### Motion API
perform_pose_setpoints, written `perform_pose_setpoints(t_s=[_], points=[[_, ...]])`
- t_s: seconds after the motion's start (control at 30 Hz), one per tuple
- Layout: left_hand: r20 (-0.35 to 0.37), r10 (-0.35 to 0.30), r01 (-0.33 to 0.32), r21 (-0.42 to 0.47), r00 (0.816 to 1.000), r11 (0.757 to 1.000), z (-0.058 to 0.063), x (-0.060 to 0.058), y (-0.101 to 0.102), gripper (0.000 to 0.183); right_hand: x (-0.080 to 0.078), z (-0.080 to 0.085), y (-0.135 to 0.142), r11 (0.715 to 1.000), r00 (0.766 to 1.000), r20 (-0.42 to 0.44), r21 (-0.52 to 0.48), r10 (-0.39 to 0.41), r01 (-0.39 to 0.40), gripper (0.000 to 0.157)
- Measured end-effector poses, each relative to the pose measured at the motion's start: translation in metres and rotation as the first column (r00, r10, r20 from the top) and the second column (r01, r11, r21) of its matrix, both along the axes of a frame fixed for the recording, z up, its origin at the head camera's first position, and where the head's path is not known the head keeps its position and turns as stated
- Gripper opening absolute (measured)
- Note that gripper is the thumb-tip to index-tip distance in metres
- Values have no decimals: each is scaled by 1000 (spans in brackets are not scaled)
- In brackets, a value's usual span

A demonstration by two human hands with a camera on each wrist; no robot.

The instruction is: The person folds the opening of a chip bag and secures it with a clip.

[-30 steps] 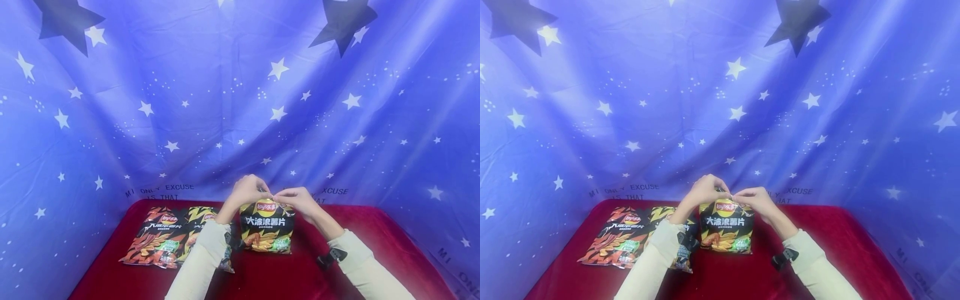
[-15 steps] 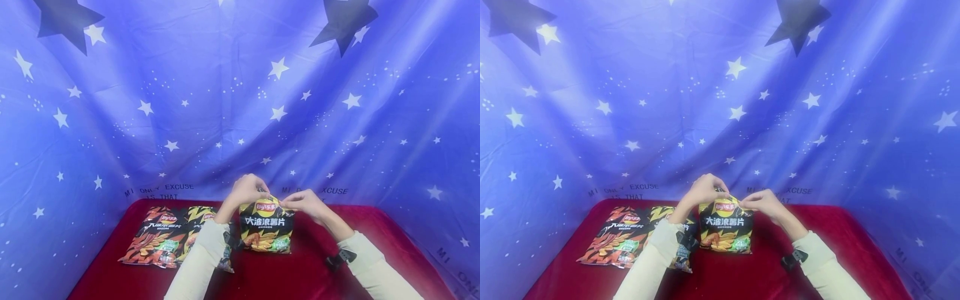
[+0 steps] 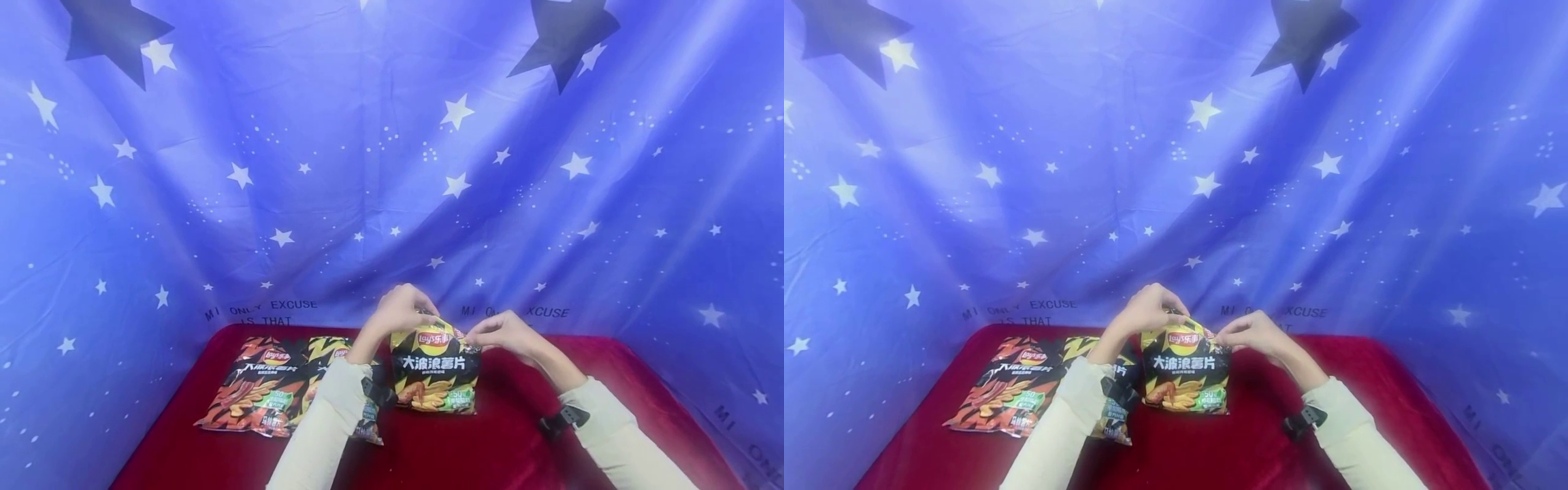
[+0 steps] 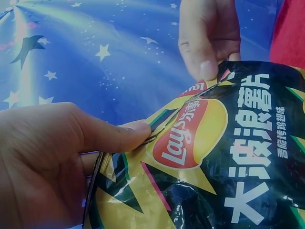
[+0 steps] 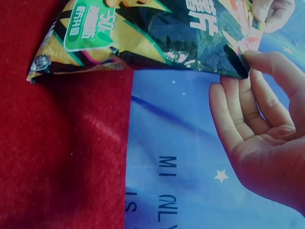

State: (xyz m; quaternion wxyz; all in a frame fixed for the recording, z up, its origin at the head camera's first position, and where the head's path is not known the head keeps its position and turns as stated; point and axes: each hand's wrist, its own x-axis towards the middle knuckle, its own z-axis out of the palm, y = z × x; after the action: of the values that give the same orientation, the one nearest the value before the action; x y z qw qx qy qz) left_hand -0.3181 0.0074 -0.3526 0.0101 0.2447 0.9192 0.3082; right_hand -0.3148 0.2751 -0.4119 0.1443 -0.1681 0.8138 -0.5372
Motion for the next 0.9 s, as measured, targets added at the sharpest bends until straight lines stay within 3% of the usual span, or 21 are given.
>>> perform_pose_setpoints(t_s=[0.27,0.57,0.9], points=[[25,-26,25,29,999,999,-2,-2,-6,15,0,-2,7,1000,999,30,17,12,-12,35],[17,133,-133,31,991,991,-6,-3,-8,17,-3,-7,9,997,997,-10,17,71,-71,31],[-2,162,-162,72,987,984,-12,-7,-8,13,-9,-15,8,998,992,-117,-34,57,-62,27]])
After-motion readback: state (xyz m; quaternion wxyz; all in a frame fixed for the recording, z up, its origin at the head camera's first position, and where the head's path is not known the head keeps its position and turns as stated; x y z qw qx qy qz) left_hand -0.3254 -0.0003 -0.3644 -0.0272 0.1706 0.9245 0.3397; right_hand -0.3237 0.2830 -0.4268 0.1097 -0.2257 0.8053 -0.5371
